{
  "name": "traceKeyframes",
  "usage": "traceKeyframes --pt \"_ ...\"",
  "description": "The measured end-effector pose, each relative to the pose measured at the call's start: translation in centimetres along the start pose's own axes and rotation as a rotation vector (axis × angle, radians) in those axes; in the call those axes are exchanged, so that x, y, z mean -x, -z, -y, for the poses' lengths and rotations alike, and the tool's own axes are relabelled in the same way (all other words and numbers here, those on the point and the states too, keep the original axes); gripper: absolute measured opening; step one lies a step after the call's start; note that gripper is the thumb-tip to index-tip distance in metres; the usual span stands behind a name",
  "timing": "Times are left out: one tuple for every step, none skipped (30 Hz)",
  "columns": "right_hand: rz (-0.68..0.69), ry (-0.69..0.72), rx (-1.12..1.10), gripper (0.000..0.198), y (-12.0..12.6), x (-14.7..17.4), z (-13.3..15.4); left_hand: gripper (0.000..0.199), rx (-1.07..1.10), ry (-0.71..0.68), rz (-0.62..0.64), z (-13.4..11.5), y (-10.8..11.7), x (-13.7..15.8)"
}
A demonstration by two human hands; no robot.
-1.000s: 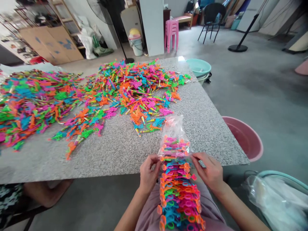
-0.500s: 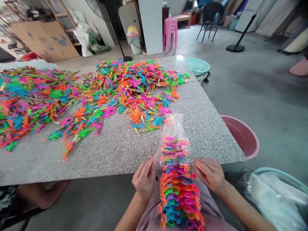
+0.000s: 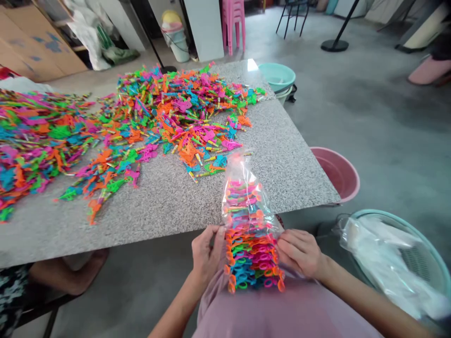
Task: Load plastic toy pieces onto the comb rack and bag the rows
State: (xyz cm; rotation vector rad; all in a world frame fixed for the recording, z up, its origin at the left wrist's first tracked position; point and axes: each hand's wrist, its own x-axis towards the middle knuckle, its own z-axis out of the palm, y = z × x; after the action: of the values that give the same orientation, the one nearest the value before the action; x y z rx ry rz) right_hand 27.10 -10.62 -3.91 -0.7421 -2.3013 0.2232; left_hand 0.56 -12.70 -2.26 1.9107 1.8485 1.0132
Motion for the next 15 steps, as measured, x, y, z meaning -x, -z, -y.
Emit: traceKeyframes --pt "-0.009 -0.024 0.013 0.012 -0.1 -0.1 0.1 0.033 -0.011 -0.009 -0.012 -0.3 0.0 -0.5" --pt "-0.019 -0.034 0.022 0.013 -0.1 -0.2 0.1 0.034 -0.021 -0.036 -0.025 -0.5 0.1 -0.7" --pt "-0.030 -0.028 0.027 0.014 0.0 -0.1 0.2 0.035 -0.027 -0.069 -0.039 -0.5 0.3 -0.8" --pt "-0.044 -0.003 0.033 0.014 0.2 0.1 0.3 0.033 -0.030 -0.112 -0.053 -0.4 0.5 -0.5" --pt "-0.059 0.038 0.040 0.013 0.4 0.5 0.5 0.029 -0.029 -0.184 -0.070 -0.1 0.9 0.1" --pt "-0.064 0.085 0.047 0.013 0.7 1.0 0.7 0.022 -0.027 -0.283 -0.081 0.3 1.3 1.0" --pt "-0.056 0.127 0.050 0.012 0.9 1.5 1.0 0.016 -0.027 -0.396 -0.080 0.8 1.6 2.1" --pt "-0.035 0.157 0.046 0.013 1.1 2.1 1.3 0.015 -0.030 -0.504 -0.073 1.3 1.9 3.3" --pt "-0.011 0.175 0.034 0.014 1.2 2.6 1.7 0.019 -0.040 -0.590 -0.066 1.7 2.1 4.4" --pt "0.014 0.179 0.014 0.014 1.2 2.9 2.0 0.024 -0.055 -0.640 -0.065 2.1 2.2 5.4" --pt "0.026 0.172 -0.010 0.015 1.3 2.9 2.2 0.025 -0.077 -0.645 -0.072 2.2 2.2 6.0" --pt "0.018 0.154 -0.036 0.016 1.3 2.6 2.3 0.024 -0.107 -0.625 -0.094 2.1 2.3 6.2" --pt "-0.013 0.128 -0.068 0.016 1.5 1.9 2.3 0.019 -0.143 -0.598 -0.130 1.7 2.3 5.9" --pt "-0.054 0.088 -0.102 0.016 1.9 0.8 2.1 0.015 -0.187 -0.573 -0.167 1.0 2.5 4.9" --pt "-0.103 0.034 -0.139 0.017 2.5 -0.6 1.8 0.013 -0.234 -0.545 -0.199 0.0 2.9 3.5"
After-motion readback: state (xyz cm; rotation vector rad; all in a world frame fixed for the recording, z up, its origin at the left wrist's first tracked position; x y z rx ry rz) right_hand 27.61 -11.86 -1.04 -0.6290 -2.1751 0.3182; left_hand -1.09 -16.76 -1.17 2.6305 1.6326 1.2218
